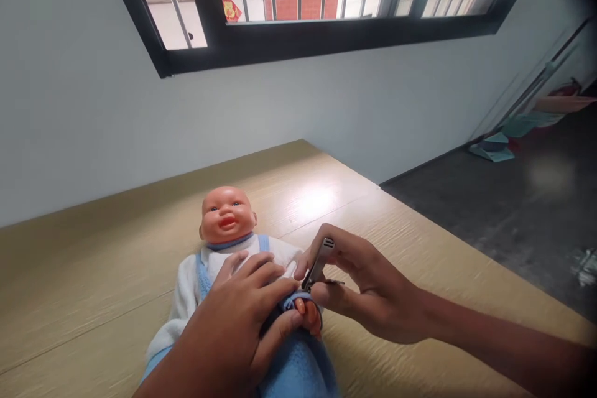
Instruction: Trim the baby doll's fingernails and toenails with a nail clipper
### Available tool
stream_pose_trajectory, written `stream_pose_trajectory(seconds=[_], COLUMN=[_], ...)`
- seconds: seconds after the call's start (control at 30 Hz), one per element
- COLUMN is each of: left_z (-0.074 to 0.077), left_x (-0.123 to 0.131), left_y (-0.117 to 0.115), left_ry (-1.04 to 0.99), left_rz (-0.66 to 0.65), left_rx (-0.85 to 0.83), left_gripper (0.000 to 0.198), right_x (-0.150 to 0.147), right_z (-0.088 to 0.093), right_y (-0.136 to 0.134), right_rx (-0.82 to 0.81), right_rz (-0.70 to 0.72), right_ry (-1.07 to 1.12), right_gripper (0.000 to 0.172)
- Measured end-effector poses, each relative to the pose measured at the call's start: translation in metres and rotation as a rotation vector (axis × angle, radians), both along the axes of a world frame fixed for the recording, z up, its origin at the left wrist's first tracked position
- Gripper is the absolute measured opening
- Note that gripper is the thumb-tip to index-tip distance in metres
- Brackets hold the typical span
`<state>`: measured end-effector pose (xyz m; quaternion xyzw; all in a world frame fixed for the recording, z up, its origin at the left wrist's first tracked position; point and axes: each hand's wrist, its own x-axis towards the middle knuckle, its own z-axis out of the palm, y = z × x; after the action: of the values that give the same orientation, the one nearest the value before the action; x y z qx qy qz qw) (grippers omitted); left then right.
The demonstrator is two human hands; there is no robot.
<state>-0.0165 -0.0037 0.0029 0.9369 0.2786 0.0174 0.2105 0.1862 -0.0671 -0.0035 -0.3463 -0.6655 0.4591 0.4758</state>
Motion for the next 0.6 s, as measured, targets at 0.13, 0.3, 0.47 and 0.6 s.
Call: stream_pose_trajectory(seconds=[0.13, 0.3, 0.47, 0.6], left_z=[-0.001, -0.004, -0.006, -0.006], left_x=[-0.002, -0.004, -0.006, -0.007], left_y=[0.0, 0.003, 0.003, 0.004], left_ry=[-0.028, -0.04, -0.059, -0.069], left_rz=[-0.008, -0.028, -0.043, -0.051], left_rx=[0.031, 0.076, 0.097, 0.144], left_gripper=[0.025, 0.023, 0.023, 0.022], right_x=[-0.001, -0.003, -0.01, -0.014], right_z=[-0.002, -0.006, -0.003, 0.001], right_y=[-0.001, -0.005, -0.011, -0.013], right_rx=[-0.033, 0.415, 0.578, 0.6], right_rz=[0.022, -0.08, -0.082, -0.113], right_ry=[-0.063, -0.36, -0.565, -0.636], right_gripper=[0.016, 0.027, 0.019, 0.014])
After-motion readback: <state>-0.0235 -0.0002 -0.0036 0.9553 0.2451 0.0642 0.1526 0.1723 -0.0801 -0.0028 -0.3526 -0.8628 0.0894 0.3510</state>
